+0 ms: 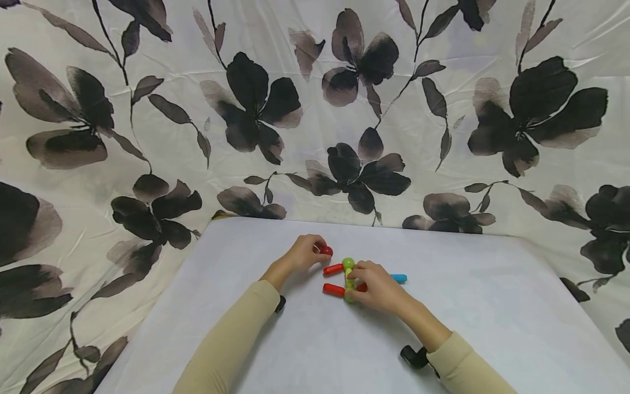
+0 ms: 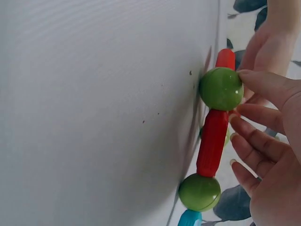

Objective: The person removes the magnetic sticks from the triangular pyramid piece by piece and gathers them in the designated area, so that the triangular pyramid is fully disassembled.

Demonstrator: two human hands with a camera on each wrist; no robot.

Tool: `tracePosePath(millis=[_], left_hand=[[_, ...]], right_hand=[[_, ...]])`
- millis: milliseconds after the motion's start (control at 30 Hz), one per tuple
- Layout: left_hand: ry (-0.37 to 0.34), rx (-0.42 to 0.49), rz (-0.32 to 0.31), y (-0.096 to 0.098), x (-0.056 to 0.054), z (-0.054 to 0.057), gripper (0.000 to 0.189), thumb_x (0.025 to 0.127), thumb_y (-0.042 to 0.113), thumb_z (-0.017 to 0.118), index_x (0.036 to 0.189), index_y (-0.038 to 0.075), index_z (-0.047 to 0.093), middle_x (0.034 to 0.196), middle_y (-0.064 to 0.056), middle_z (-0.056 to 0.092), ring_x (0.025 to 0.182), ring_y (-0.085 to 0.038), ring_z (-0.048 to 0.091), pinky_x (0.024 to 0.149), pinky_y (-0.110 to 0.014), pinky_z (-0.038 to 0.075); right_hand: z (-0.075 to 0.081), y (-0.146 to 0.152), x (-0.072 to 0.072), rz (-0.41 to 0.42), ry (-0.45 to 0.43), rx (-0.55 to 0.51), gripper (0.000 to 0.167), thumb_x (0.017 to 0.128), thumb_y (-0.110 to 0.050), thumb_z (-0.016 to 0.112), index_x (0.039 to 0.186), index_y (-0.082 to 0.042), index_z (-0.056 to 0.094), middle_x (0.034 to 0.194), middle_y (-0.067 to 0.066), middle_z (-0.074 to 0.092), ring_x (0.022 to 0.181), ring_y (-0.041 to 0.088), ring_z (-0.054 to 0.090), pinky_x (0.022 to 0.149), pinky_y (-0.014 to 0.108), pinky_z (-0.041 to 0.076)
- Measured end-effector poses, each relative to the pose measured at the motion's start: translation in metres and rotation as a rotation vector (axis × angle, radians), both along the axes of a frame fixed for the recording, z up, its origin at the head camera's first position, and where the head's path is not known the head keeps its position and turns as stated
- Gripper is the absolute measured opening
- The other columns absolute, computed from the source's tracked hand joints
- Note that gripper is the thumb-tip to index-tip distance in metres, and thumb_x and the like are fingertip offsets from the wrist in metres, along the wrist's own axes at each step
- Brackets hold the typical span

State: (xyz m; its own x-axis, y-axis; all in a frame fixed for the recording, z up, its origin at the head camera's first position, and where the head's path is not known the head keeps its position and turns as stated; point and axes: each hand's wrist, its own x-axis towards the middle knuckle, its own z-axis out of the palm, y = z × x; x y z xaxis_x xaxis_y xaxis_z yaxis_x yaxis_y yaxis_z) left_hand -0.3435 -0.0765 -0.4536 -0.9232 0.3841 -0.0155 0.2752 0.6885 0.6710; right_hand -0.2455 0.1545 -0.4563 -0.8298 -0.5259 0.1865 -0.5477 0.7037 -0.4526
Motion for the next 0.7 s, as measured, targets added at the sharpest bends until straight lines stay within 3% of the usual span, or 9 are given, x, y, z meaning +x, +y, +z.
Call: tracePosePath(millis=[167,333,533,700], left_hand=[[0.008,-0.016,0.013,0.012,-0.017,-0.001,0.030,0.091,0.017,0.079,0.114,0.002,0.069,0.107,-0.009,0.067,0.098,-0.022,0.061,0.086,-0.033,0.054],[0.009,-0.027,0.017,0.023,-0.031,-0.003,0.028,0.091,0.016,0.078,0.114,0.003,0.069,0.108,-0.009,0.067,0.100,-0.022,0.061,0.087,-0.033,0.053],[0.006,-0.018,0.010,0.035,-0.042,-0.002,0.029,0.091,0.018,0.079,0.113,0.002,0.069,0.108,-0.011,0.068,0.100,-0.024,0.061,0.089,-0.035,0.053],[-0.014,-0.009,0.025,0.042,-0.048,-0.002,0.032,0.091,0.020,0.079,0.114,0.001,0.069,0.111,-0.012,0.068,0.102,-0.025,0.060,0.092,-0.037,0.052]], right_hand=[[-0.002,0.003,-0.001,0.031,0.005,-0.016,0.028,0.086,-0.023,0.084,0.106,-0.006,0.076,0.109,0.004,0.070,0.100,0.021,0.060,0.091,0.045,0.049],[-0.003,0.006,-0.003,0.043,-0.024,-0.016,0.020,0.085,-0.021,0.085,0.100,-0.010,0.077,0.095,-0.003,0.068,0.089,0.016,0.056,0.085,0.041,0.047],[-0.004,0.007,-0.002,0.023,-0.045,0.001,0.022,0.085,-0.023,0.085,0.103,-0.012,0.078,0.097,-0.006,0.068,0.089,0.013,0.055,0.085,0.037,0.048],[-0.005,0.007,-0.001,0.047,-0.001,0.001,0.020,0.085,-0.020,0.085,0.100,-0.011,0.078,0.092,-0.006,0.068,0.085,0.014,0.056,0.084,0.038,0.049]])
